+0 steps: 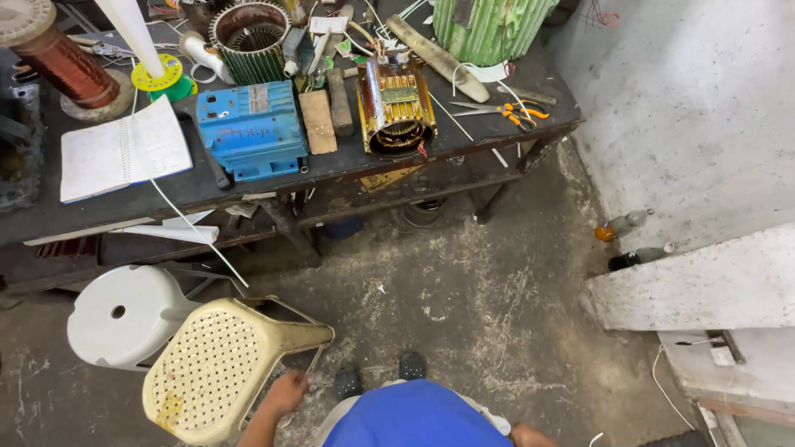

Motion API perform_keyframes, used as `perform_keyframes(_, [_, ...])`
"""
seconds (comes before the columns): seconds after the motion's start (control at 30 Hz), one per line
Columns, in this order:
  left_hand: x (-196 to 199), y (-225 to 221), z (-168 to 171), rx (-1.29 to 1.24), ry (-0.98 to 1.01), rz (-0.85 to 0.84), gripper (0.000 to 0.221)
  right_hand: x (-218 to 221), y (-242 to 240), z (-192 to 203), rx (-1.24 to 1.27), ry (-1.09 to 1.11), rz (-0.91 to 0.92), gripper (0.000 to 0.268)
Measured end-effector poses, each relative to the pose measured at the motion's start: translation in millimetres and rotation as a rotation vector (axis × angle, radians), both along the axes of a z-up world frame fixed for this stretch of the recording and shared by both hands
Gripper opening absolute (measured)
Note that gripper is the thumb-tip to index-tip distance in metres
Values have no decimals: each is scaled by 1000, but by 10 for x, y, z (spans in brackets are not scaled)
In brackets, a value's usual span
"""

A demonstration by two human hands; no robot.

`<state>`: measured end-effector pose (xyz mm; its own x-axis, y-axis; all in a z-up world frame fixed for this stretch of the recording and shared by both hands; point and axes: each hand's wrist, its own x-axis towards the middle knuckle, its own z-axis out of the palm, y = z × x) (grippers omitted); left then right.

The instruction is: Repairing an electric motor by rewinding the stator, organizing copper wires, and using a mallet to seat parts.

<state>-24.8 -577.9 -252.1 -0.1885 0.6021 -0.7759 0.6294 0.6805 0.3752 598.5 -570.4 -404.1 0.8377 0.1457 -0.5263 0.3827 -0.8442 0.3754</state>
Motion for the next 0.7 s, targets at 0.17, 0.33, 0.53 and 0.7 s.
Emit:
perform_keyframes(0.17, [49, 335, 455, 17, -64, 37, 35, -1064, 799, 1209, 267, 822, 345, 35])
perform_keyframes(0.33, [-118, 85, 157, 42, -82, -44, 30, -1952, 1180, 2498, 279, 1017, 447, 45])
perform_keyframes(0.53, [-415, -449, -76, -71, -54, 20, 31, -1719, 716, 1837, 217, 988, 405, 47])
perform_keyframes(0.7, [-613, -618, 3, -131, 59, -48, 35, -766, 27, 408, 113, 684, 389, 60])
